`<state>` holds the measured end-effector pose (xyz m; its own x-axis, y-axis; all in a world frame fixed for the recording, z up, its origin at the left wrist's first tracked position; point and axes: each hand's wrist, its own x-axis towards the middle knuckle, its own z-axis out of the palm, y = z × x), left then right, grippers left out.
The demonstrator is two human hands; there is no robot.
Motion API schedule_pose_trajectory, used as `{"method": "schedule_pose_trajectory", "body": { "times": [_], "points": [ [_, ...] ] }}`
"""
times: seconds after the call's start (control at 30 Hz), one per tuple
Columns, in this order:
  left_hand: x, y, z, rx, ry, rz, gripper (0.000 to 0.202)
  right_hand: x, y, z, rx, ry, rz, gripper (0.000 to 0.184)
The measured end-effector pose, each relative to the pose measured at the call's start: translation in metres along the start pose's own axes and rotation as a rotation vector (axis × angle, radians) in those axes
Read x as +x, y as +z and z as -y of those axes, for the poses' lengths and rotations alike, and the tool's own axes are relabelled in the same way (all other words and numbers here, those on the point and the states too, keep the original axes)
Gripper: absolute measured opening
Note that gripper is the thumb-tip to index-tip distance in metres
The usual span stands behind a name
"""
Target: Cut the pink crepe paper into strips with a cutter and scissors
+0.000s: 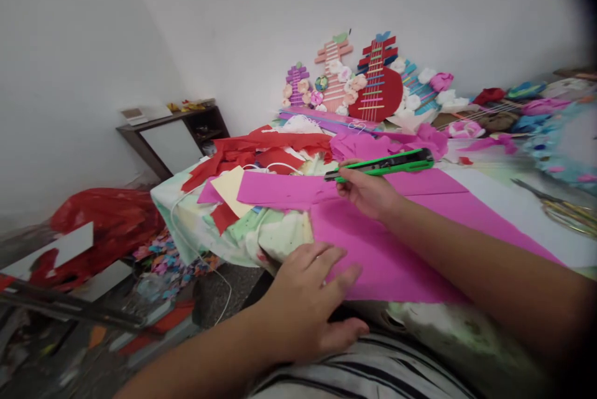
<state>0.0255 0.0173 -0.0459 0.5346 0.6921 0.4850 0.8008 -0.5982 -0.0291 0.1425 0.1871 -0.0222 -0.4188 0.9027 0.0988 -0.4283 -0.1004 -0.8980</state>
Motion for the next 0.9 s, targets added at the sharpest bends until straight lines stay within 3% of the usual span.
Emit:
{"method": "schedule_pose_trajectory", "body": {
  "times": [0.1,0.2,0.37,0.47,0.6,0.73,0.9],
  "points": [
    [-0.002,0.014,0.006,0.025,-0.005,0.139,0.07,0.003,0.001,-0.004,-0.056,-0.009,-0.126,0.02],
    [-0.006,0.025,0.011,0.036,0.0,0.2,0.063,0.004,-0.004,-0.011,-0.185,0.028,-0.128,0.018],
    [-0.01,0.035,0.012,0.037,-0.015,0.025,0.05,0.0,-0.004,-0.015,-0.487,-0.032,0.031,0.015],
    [-0.013,0.04,0.011,0.036,-0.009,-0.093,0.045,-0.004,0.002,-0.019,-0.537,0.01,0.094,0.02],
    [-0.015,0.043,0.012,0.032,0.017,-0.166,0.04,-0.008,0.003,-0.022,-0.522,0.035,0.206,0.02],
    [-0.016,0.044,0.011,0.037,0.039,-0.249,0.039,-0.011,-0.002,-0.018,-0.553,0.076,0.223,0.024],
    [-0.016,0.049,0.011,0.048,0.048,-0.274,0.037,-0.012,-0.003,-0.013,-0.599,0.107,0.291,0.027]
  ]
}}
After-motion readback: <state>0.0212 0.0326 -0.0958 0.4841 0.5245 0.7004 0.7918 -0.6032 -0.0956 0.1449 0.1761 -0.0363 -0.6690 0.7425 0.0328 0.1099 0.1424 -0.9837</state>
